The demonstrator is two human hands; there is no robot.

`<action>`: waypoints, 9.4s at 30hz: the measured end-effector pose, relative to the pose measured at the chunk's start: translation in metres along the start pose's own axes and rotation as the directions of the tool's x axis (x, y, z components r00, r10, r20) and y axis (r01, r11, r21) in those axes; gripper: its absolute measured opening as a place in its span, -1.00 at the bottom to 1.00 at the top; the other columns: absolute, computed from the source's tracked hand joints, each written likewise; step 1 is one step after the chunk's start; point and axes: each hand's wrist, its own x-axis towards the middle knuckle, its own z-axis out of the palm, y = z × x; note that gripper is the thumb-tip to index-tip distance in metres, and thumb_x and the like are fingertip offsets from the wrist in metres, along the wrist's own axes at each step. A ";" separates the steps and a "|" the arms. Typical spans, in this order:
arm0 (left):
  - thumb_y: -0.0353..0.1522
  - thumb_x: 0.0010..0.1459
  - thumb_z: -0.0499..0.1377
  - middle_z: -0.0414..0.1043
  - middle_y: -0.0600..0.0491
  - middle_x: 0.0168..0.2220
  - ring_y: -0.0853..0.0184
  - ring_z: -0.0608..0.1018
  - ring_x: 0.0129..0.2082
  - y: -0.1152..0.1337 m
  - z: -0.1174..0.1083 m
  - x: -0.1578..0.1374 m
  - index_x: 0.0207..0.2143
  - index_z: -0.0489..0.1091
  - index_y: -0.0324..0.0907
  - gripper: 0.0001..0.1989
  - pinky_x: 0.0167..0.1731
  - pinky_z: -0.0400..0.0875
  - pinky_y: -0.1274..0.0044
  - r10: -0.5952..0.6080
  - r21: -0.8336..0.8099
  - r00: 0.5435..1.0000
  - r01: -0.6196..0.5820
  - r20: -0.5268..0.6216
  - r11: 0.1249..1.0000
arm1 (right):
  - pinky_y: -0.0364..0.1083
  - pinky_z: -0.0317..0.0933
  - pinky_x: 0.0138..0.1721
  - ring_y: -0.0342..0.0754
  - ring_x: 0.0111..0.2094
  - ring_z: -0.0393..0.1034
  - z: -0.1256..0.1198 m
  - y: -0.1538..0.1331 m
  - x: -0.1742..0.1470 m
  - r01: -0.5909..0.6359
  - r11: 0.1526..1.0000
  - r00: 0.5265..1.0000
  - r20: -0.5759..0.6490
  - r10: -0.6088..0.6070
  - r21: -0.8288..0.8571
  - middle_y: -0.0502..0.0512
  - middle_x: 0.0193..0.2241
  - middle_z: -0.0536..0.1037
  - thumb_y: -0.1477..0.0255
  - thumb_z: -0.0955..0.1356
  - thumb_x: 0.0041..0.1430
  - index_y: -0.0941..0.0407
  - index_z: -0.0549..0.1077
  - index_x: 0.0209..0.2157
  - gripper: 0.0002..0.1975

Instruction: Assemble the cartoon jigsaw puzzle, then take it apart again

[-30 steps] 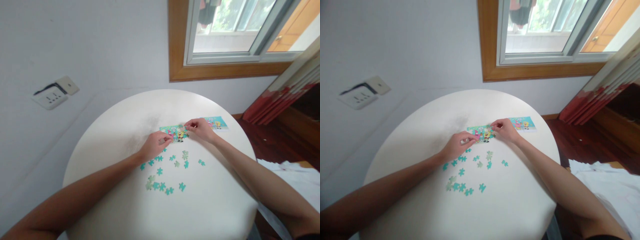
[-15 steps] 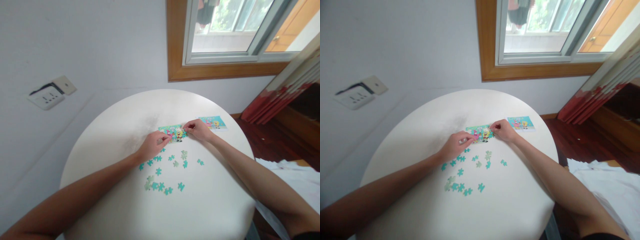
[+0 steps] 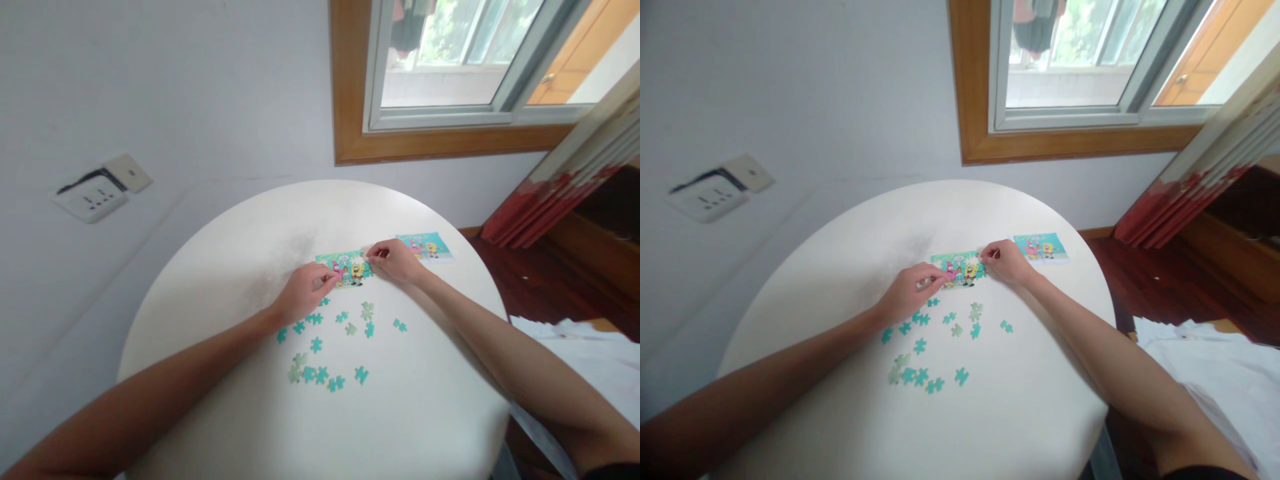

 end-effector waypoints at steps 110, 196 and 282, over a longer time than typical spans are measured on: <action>-0.37 0.15 0.25 0.54 0.02 -0.33 0.32 0.52 -0.29 -0.030 -0.018 0.010 -0.32 0.60 -0.15 -0.89 -0.21 0.36 0.50 -0.055 0.082 0.996 0.061 -0.068 0.995 | -0.11 0.21 -0.36 -0.05 -0.44 0.46 -0.012 -0.004 -0.008 -0.085 0.983 0.996 -0.040 0.080 -0.161 0.16 -0.44 0.62 0.55 0.23 0.05 0.21 0.60 -0.28 -0.69; -0.38 0.27 0.11 0.54 0.04 -0.30 0.35 0.53 -0.28 -0.009 -0.031 0.001 -0.28 0.52 -0.13 -0.82 -0.21 0.32 0.55 0.195 0.108 0.873 -0.270 0.447 0.957 | -0.17 0.16 -0.52 -0.16 -0.55 0.33 -0.026 -0.026 -0.025 -0.179 0.962 0.910 0.407 0.082 0.207 -0.01 -0.61 0.48 0.50 0.39 -0.10 0.16 0.44 -0.53 -0.97; -0.49 -0.06 0.40 0.45 0.11 -0.36 0.35 0.45 -0.34 0.039 -0.065 -0.028 -0.34 0.44 -0.13 -0.76 -0.38 0.23 0.55 0.119 -0.008 0.507 -0.217 0.854 0.976 | -0.11 0.15 -0.41 -0.12 -0.51 0.30 -0.009 -0.033 -0.023 0.049 0.996 0.995 0.089 -0.043 -0.069 0.07 -0.47 0.55 0.48 0.27 0.10 0.14 0.57 -0.33 -0.77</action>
